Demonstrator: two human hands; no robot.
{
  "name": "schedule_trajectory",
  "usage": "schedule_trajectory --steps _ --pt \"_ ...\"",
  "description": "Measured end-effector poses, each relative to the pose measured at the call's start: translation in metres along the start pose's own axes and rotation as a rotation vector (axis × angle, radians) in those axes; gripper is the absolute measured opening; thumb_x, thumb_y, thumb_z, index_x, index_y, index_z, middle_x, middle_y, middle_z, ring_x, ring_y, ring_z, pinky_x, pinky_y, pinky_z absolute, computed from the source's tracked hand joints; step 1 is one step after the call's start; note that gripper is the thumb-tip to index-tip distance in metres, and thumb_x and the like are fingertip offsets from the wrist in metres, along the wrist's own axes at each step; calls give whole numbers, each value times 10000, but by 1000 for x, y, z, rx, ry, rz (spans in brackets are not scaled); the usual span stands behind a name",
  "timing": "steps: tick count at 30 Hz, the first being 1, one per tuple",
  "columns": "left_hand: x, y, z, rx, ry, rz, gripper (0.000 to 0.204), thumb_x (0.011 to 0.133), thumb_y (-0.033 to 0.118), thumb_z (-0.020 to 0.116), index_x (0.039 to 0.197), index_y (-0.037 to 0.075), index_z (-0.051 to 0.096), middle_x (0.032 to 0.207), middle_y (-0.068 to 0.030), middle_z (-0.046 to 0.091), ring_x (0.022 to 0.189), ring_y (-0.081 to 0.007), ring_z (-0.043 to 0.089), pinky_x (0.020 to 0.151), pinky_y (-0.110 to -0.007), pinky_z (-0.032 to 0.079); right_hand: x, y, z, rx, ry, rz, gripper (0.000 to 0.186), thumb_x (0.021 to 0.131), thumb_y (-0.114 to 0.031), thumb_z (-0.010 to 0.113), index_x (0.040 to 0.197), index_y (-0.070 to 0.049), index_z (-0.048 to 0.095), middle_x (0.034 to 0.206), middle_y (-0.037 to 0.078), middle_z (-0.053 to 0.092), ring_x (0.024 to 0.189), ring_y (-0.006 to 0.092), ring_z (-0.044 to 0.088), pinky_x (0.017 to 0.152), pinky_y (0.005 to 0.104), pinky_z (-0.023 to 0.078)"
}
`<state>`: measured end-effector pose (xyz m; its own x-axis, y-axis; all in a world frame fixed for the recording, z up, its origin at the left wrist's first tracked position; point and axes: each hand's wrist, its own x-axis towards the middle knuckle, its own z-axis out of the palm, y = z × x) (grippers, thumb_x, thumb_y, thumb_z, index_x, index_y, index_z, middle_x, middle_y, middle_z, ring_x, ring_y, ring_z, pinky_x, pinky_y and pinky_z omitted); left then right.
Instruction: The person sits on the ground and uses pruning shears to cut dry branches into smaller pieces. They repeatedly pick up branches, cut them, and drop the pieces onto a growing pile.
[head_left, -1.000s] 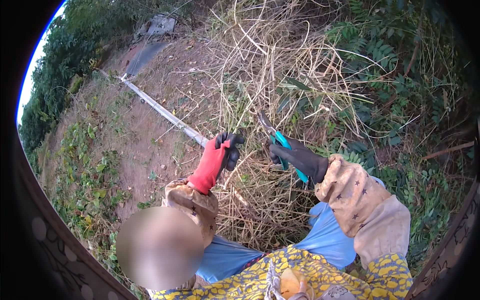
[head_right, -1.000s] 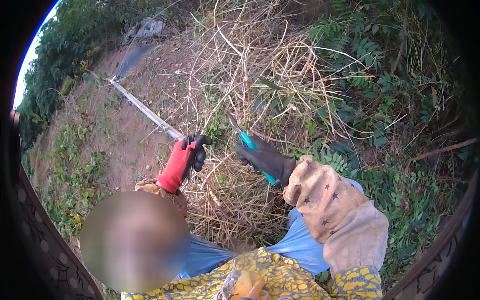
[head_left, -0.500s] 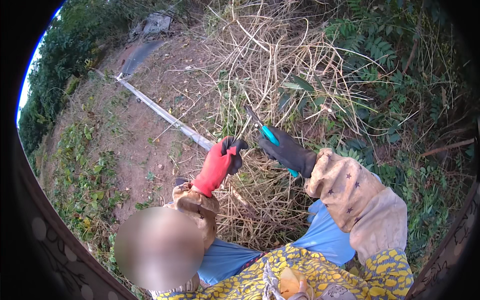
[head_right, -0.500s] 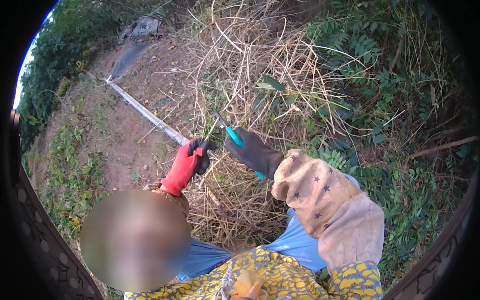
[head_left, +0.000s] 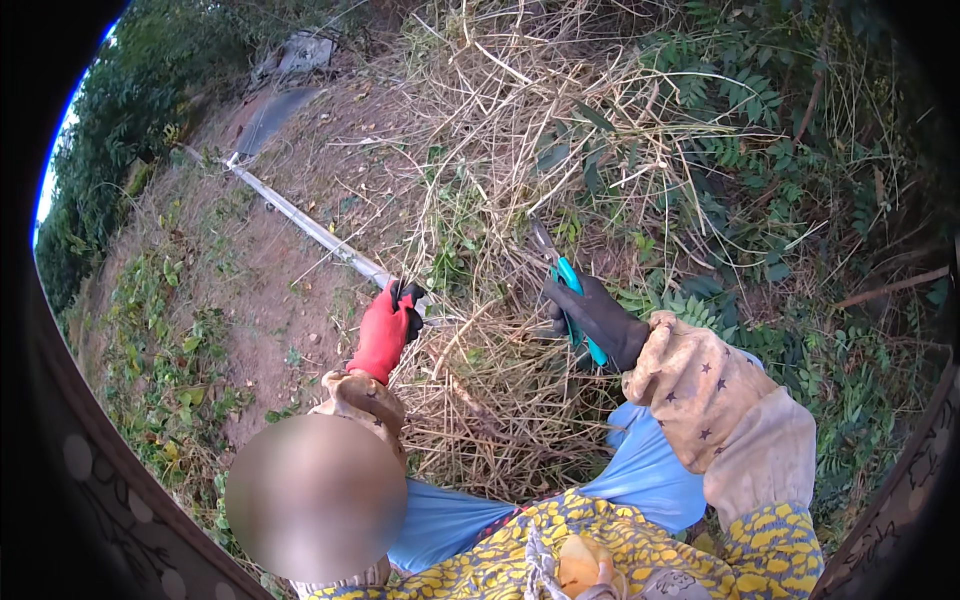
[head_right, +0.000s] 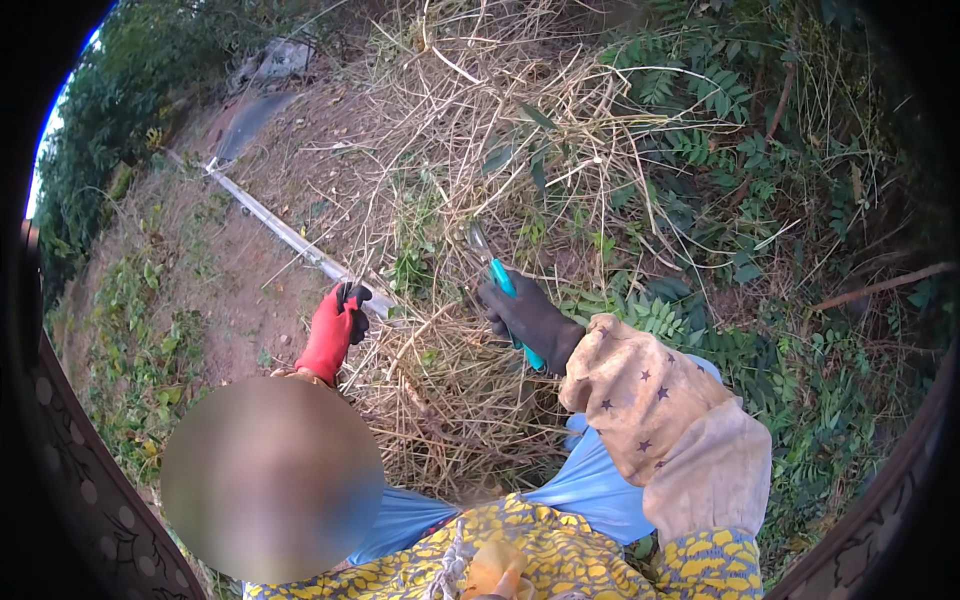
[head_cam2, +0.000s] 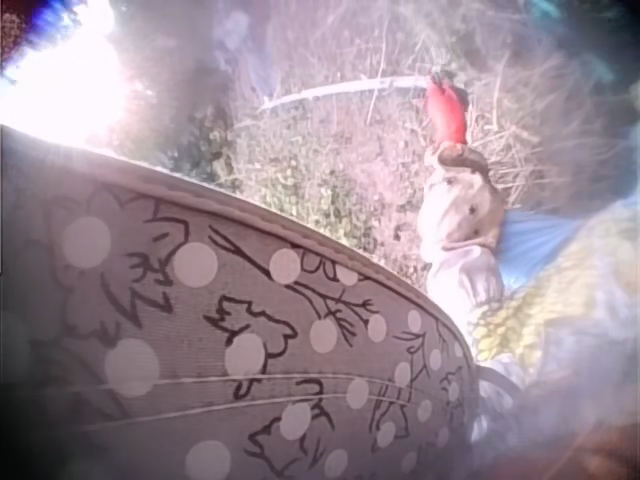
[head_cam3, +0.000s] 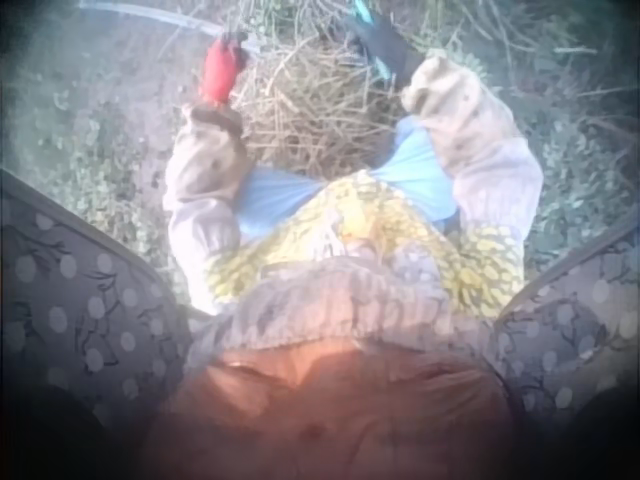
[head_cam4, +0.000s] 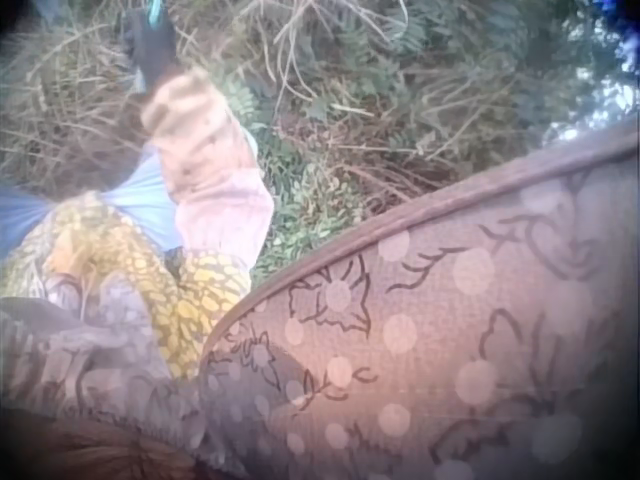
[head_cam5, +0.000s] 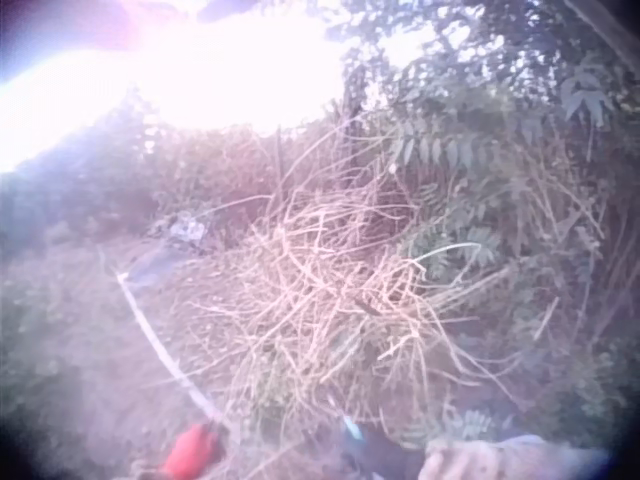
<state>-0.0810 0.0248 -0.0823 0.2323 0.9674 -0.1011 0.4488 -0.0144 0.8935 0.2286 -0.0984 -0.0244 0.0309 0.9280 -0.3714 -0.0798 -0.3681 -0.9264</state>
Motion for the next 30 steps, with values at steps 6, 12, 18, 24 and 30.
schedule_trajectory --steps 6,12,18,24,30 --pt "-3 -20 -51 260 227 -72 194 994 241 479 1089 139 614 641 -68 613 552 -216 611 529 -371 460 -11 -7 -13 65 -17 -37 274 965 -343 594 988 -79 520 791 3 534 663 77 518 598 254 482" --pt "-63 -2 -27 798 4 389 161 937 196 554 1070 112 522 767 -163 643 705 -383 638 591 -484 475 4 -6 -9 -94 -151 -168 302 968 -351 582 1020 -60 517 784 3 526 688 83 495 624 261 451" --pt "-99 4 21 813 -304 528 173 904 214 590 996 86 518 813 -153 641 739 -389 638 626 -496 495 47 6 0 -270 -120 -181 466 934 -461 596 1058 -15 542 775 35 543 671 120 506 627 324 439" --pt "-101 11 28 949 -381 602 230 861 221 642 1011 93 524 826 -142 637 715 -359 640 605 -461 503 53 -19 17 -432 15 -156 355 963 -375 581 997 -24 549 703 39 536 603 128 515 563 326 428" --pt "-89 -5 27 1000 -368 577 235 885 275 626 984 90 521 806 -131 646 695 -335 649 609 -456 513 55 -22 19 -18 -34 -77 287 957 -318 613 937 -40 541 651 19 508 526 120 477 478 313 399"
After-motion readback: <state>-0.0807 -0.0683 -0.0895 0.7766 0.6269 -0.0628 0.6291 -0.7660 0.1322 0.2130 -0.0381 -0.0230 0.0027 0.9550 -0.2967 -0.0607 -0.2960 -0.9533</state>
